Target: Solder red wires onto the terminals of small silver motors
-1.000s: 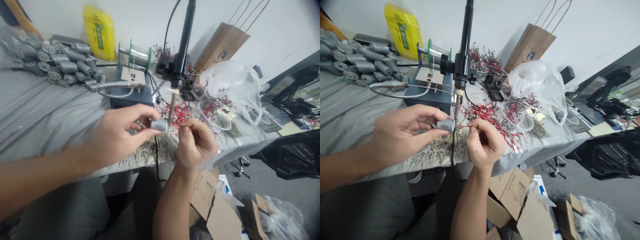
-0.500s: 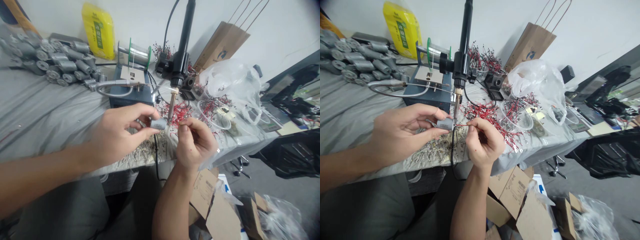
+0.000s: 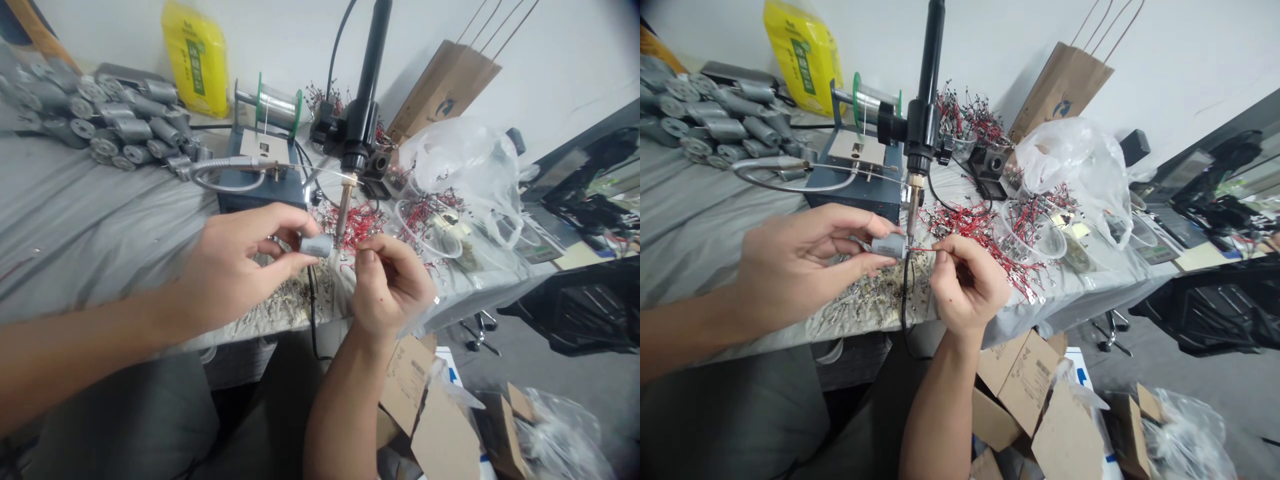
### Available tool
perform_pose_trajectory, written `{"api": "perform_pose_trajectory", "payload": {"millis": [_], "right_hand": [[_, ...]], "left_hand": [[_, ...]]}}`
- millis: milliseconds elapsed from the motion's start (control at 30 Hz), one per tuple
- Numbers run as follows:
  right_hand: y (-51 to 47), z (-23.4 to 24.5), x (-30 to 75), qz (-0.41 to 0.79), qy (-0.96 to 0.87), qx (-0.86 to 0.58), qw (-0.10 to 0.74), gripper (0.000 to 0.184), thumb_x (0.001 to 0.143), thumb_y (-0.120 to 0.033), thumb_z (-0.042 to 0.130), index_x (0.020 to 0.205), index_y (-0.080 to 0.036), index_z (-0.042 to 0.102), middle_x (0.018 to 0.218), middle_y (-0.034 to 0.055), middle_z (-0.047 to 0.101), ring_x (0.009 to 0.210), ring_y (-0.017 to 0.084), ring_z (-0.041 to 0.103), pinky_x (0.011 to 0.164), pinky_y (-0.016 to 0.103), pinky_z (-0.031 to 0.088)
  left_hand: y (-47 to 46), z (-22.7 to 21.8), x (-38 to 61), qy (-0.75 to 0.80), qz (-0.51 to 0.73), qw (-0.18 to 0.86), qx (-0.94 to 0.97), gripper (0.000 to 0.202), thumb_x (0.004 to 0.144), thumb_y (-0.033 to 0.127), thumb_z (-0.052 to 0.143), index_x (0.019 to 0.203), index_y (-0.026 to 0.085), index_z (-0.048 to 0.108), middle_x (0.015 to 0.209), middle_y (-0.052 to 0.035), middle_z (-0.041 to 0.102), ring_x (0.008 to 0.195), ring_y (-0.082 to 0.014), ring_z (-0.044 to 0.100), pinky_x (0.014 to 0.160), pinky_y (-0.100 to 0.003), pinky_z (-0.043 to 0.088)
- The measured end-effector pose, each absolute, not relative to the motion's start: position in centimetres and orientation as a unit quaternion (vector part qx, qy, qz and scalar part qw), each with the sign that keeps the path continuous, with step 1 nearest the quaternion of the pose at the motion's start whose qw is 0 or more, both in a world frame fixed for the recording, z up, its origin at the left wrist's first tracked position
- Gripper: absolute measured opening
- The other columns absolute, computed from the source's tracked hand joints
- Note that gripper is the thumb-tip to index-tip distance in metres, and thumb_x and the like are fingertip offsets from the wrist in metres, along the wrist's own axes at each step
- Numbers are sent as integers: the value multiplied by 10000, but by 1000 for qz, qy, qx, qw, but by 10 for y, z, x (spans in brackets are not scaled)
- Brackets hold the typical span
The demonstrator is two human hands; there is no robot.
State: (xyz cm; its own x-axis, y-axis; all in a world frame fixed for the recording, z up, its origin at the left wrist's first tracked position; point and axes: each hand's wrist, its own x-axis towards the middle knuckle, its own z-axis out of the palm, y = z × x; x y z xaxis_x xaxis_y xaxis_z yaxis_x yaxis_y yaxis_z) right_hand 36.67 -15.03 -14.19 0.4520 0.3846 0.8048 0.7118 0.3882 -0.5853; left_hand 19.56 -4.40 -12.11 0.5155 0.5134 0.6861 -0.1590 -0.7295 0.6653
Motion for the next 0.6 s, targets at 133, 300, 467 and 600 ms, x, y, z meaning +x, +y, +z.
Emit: {"api": "perform_pose_trajectory", "payload": {"millis": [133,300,467,600], "right_hand": [[-151,-141,367,-138,-505,-552,649,89,952,-186,657,920,-221,733,743,-23,651,577,107,535,500,271,414],[-151,-142,367,-135,-504,-548,654,93,950,-176,661,929,-223,738,740,-29,646,563,98,528,492,263,416],[-150,-142,367,-143,-512,-532,659,119,947,-140,664,939,-229,742,752,-40,666,566,87,525,489,245,409],[-150,-141,367,-148,-511,-545,648,109,952,-153,659,925,-222,738,756,-33,673,574,92,541,499,252,432]], "left_hand": [[-46,-121,196,124,488,345,792,292,884,80,843,1114,243,770,1093,28,822,899,-150,800,792,-206,725],[-47,-122,194,126,484,352,791,315,867,46,856,1116,221,773,1100,15,825,919,-138,804,817,-182,708],[-46,-122,194,126,484,348,793,305,885,68,849,1125,238,773,1108,17,827,929,-150,809,804,-200,712],[-45,-123,194,132,469,354,798,275,915,128,823,1134,284,763,1128,45,818,935,-163,817,817,-226,722]]}}
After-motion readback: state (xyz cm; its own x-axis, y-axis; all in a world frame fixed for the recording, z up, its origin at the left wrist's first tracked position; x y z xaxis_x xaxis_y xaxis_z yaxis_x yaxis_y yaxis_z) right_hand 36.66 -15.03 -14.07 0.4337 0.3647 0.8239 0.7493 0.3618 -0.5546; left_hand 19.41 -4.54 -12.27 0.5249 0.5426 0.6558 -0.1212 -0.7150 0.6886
